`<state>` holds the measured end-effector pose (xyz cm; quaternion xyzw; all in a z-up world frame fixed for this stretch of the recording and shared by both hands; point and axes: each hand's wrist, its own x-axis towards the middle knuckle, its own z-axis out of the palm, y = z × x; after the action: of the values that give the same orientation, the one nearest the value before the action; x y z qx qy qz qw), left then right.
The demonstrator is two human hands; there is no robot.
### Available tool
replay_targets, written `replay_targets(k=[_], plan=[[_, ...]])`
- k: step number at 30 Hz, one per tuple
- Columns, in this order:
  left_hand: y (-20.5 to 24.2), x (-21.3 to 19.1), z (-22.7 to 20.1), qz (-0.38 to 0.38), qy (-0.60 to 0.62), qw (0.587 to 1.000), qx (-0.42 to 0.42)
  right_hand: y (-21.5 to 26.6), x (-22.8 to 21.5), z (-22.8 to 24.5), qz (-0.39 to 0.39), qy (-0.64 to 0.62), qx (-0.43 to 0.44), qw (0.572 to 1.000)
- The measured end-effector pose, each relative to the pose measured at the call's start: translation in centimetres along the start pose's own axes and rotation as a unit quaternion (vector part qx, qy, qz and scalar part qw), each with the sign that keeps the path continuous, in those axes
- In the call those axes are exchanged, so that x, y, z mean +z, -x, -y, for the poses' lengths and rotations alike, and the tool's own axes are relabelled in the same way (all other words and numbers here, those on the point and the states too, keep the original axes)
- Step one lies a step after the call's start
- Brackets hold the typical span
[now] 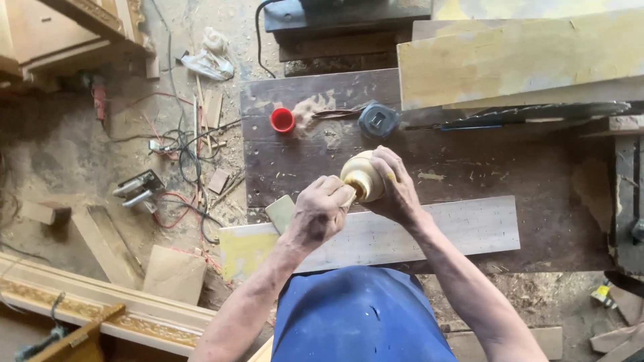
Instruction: Applying and smoothing yellow wood filler onto a wooden board using a small spreader tool.
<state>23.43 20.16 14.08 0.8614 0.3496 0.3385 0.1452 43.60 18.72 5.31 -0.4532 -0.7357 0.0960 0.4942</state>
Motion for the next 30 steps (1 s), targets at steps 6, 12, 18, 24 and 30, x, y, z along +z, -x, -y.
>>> replay_targets(k=[6, 12, 18, 24, 30], plan=[[-1.4, -4.9, -3.8, -0.070, -0.057, 0.996, 0.026, -3.0, -2.6, 2.3, -0.006, -0.007, -0.077, 0.997], [-1.0, -6.9, -4.9, -0.121, 0.048, 0.987, -0.092, -4.3, -3.5, 4.6, 0.017, 0.040, -0.099, 0.994], [2.2, -4.5, -5.3, -0.180, 0.169, 0.960, -0.132, -4.4, -3.4, 6.8, 0.033, 0.088, -0.142, 0.985], [5.6, -2.7, -4.5, -0.192, 0.197, 0.925, -0.264, -5.3, -3.7, 9.6, 0.033, 0.110, -0.176, 0.978], [12.4, 5.3, -3.6, -0.178, 0.538, 0.602, -0.563, 2.2, -4.9, 6.5, 0.087, 0.191, -0.169, 0.963]])
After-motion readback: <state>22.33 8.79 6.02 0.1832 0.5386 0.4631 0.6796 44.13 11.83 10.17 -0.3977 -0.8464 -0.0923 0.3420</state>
